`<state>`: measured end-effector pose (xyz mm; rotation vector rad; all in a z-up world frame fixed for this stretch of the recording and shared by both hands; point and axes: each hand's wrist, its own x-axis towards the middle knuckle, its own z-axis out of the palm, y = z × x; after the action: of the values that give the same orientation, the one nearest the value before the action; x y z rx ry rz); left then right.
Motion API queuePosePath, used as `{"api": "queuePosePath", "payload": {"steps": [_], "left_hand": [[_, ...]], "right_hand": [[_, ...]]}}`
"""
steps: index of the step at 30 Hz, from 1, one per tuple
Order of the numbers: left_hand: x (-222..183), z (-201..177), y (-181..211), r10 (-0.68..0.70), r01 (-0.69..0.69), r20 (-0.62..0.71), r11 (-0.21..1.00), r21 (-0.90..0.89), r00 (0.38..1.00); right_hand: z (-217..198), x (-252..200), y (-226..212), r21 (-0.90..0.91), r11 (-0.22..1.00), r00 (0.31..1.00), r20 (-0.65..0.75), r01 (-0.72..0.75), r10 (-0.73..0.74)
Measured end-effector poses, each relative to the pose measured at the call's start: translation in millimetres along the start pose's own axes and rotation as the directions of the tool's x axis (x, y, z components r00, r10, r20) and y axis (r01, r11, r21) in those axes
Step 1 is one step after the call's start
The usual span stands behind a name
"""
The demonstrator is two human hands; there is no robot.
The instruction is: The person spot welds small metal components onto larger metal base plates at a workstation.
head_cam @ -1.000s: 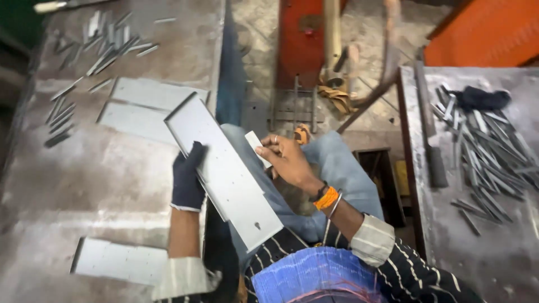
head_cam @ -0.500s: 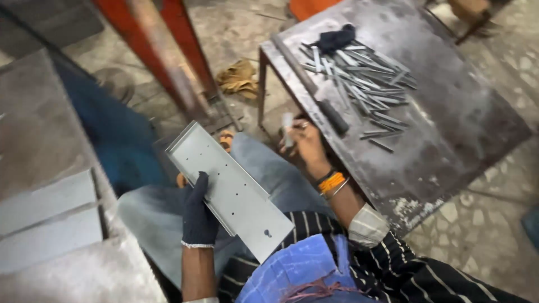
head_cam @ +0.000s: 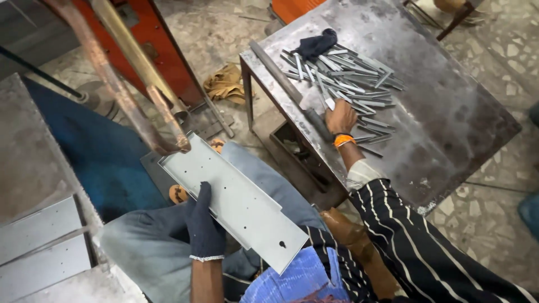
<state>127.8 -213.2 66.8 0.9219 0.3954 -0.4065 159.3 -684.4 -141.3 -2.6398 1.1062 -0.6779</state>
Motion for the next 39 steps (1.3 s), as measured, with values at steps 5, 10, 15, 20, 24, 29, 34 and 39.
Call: {"api": "queuePosePath", "payload": {"steps": [5, 10, 15, 20, 24, 29, 34, 39], "left_hand": [[7, -16, -5, 0.054, -0.06, -0.084, 0.996, -0.071, 0.995], [3, -23, -7, 0.147, -0.151, -0.092, 0.988, -0.042, 0.985], [3, -55, -25, 0.657, -0.684, 0.53, -0.03, 0.729, 0.536], [-19, -19, -3, 0.15, -0.153, -0.041, 0.986, -0.07, 0.988], [-24, -35, -10, 0.654, -0.731, 0.428, 0.293, 0.617, 0.624], [-33, -15, 5, 0.318, -0.315, -0.047, 0.946, 0.072, 0.947], [-38, -12, 7, 0.373, -0.359, -0.049, 0.916, 0.178, 0.927], [-46, -9, 11, 0.467, -0.444, -0.052, 0.866, 0.23, 0.883]], "right_hand": [[-61, -15, -47, 0.01, 0.993, 0.986, 0.119, -0.118, 0.116], [-131, -47, -116, 0.174, 0.985, 0.997, 0.078, -0.006, -0.007], [-197, -95, -210, 0.608, 0.789, 0.851, 0.365, 0.089, -0.377], [-248, -150, -285, 0.54, 0.784, 0.633, 0.501, 0.304, -0.59], [-267, -171, -309, 0.463, 0.77, 0.545, 0.545, 0.439, -0.638], [-289, -169, -313, 0.71, 0.639, 0.587, 0.393, 0.294, -0.707], [-289, -186, -319, 0.693, 0.59, 0.649, 0.229, 0.414, -0.725], [-299, -200, -321, 0.592, 0.444, 0.542, 0.015, 0.672, -0.84]]}}
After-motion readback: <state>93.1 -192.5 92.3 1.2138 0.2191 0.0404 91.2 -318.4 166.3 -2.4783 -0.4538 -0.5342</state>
